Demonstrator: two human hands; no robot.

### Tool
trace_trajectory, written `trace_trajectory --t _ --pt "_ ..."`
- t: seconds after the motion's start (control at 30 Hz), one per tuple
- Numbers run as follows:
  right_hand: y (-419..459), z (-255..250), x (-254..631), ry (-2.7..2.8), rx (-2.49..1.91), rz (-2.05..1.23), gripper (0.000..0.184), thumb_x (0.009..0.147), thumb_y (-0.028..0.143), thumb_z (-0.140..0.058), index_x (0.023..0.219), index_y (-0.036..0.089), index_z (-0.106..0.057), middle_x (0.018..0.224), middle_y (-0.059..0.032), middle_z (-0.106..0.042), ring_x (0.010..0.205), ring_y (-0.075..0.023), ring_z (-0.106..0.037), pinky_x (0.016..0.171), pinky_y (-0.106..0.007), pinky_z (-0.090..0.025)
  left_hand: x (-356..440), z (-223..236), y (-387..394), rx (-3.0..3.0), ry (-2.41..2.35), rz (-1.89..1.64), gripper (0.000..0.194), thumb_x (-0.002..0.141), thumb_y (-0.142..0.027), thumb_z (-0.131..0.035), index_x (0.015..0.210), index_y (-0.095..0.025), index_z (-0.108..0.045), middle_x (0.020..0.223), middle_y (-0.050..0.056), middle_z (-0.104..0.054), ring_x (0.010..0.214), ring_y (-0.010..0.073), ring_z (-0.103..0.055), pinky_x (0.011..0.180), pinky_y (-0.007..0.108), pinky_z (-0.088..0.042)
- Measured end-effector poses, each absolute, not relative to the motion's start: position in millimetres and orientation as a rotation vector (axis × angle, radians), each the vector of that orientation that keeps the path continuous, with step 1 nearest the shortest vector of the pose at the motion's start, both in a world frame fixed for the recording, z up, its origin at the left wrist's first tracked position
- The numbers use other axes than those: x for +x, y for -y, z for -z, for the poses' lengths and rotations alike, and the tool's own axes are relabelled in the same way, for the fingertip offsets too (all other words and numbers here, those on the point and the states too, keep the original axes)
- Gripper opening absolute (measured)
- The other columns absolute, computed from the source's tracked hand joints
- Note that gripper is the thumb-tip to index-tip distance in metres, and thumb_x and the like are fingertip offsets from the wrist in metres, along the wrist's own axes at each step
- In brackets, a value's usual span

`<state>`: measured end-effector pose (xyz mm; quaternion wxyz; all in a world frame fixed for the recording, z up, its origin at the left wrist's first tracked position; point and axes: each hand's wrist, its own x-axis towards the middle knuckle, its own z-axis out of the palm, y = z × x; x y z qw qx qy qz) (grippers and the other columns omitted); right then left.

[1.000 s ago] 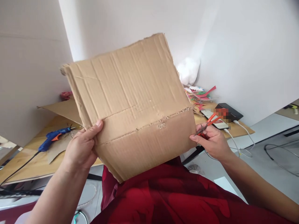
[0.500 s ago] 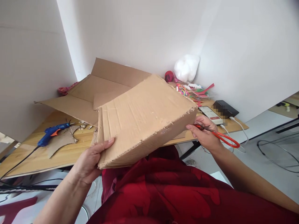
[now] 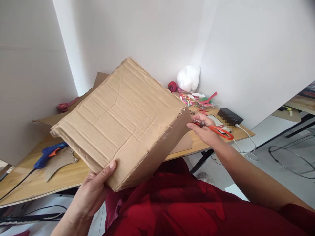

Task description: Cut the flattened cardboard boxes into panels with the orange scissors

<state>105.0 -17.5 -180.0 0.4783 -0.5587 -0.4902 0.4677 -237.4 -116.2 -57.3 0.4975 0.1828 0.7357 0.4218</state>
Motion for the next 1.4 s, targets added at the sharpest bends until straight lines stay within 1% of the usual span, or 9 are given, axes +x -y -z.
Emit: trace_trajectory --t 0.23,0.4,0.6,0.77,0.83,0.97,1.13,1.27,1.4 --pt "-12.8 165.6 107.9 1.310 -1.319 -1.094 0.027 0.082 0.049 -0.067 0.083 0.022 -0.065 0.076 0.0001 -0.061 0.066 -0.0148 -0.052 0.060 -0.028 -0.040 -236.9 69.7 112.7 0.590 -1.739 -1.325 0.049 0.069 -0.040 -0.085 0.114 -0.026 -0.072 0.120 0.005 -0.074 0.131 0.0280 -0.057 0.111 0.037 -0.047" --pt "-12.6 178.7 120.3 1.590 -1.326 -1.276 0.029 0.076 0.050 -0.072 0.077 0.021 -0.068 0.066 0.0011 -0.060 0.062 -0.0156 -0.052 0.055 -0.027 -0.038 -252.2 88.8 98.9 0.650 -1.736 -1.444 0.039 0.076 -0.035 -0.081 0.113 -0.027 -0.072 0.119 0.003 -0.074 0.133 0.0237 -0.054 0.113 0.037 -0.044" --pt "-17.0 176.8 121.3 1.528 -1.268 -1.375 0.031 0.076 0.046 -0.074 0.095 0.022 -0.071 0.073 0.0003 -0.064 0.063 -0.0144 -0.053 0.056 -0.026 -0.039 -252.7 103.2 68.4 0.698 -1.698 -1.509 0.028 0.080 -0.026 -0.077 0.107 -0.023 -0.073 0.118 0.005 -0.074 0.128 0.0214 -0.058 0.110 0.035 -0.046" --pt "-13.9 170.8 115.3 1.240 -1.216 -1.585 0.040 0.070 0.051 -0.079 0.095 0.020 -0.070 0.067 0.0020 -0.057 0.051 -0.0091 -0.041 0.046 -0.024 -0.030 -255.6 103.0 62.6 0.688 -1.627 -1.537 0.027 0.083 -0.027 -0.075 0.110 -0.026 -0.072 0.125 0.003 -0.072 0.129 0.0181 -0.058 0.107 0.028 -0.048" --pt "-9.2 168.1 114.8 1.226 -1.192 -1.625 0.037 0.070 0.050 -0.080 0.090 0.021 -0.069 0.061 0.0041 -0.052 0.048 -0.0081 -0.037 0.044 -0.024 -0.026 -261.8 100.9 60.4 0.647 -1.597 -1.535 0.032 0.082 -0.030 -0.077 0.113 -0.030 -0.071 0.129 0.001 -0.070 0.133 0.0171 -0.054 0.107 0.025 -0.048" --pt "0.5 158.2 114.0 1.361 -1.151 -1.339 0.024 0.078 0.045 -0.076 0.080 0.023 -0.067 0.055 0.0056 -0.044 0.046 -0.0093 -0.038 0.044 -0.026 -0.030 -273.1 92.7 50.4 0.681 -1.528 -1.532 0.044 0.077 -0.041 -0.080 0.119 -0.030 -0.069 0.135 0.001 -0.066 0.143 0.0182 -0.042 0.111 0.025 -0.043" --pt "9.0 142.5 111.3 1.468 -1.124 -0.935 0.016 0.079 0.040 -0.078 0.079 0.027 -0.069 0.062 0.0036 -0.054 0.048 -0.0117 -0.048 0.047 -0.028 -0.039 -280.3 76.4 44.0 0.778 -1.519 -1.508 0.060 0.075 -0.066 -0.070 0.122 -0.028 -0.068 0.142 0.002 -0.061 0.147 0.0217 -0.034 0.116 0.031 -0.039" --pt "3.6 138.1 107.7 1.387 -1.138 -0.867 0.012 0.081 0.039 -0.076 0.088 0.029 -0.074 0.056 0.0048 -0.056 0.046 -0.0133 -0.052 0.050 -0.029 -0.042 -285.2 54.0 44.6 1.013 -1.531 -1.462 0.052 0.074 -0.055 -0.079 0.118 -0.030 -0.070 0.136 0.001 -0.065 0.143 0.0222 -0.042 0.117 0.030 -0.037" --pt "-19.4 158.0 99.3 1.262 -1.295 -0.942 0.025 0.082 0.043 -0.072 0.098 0.025 -0.073 0.058 0.0027 -0.061 0.053 -0.0156 -0.059 0.054 -0.030 -0.045 -275.3 35.4 30.0 1.340 -1.593 -1.449 0.052 0.071 -0.051 -0.082 0.117 -0.027 -0.071 0.127 0.005 -0.070 0.131 0.0256 -0.056 0.116 0.038 -0.040"
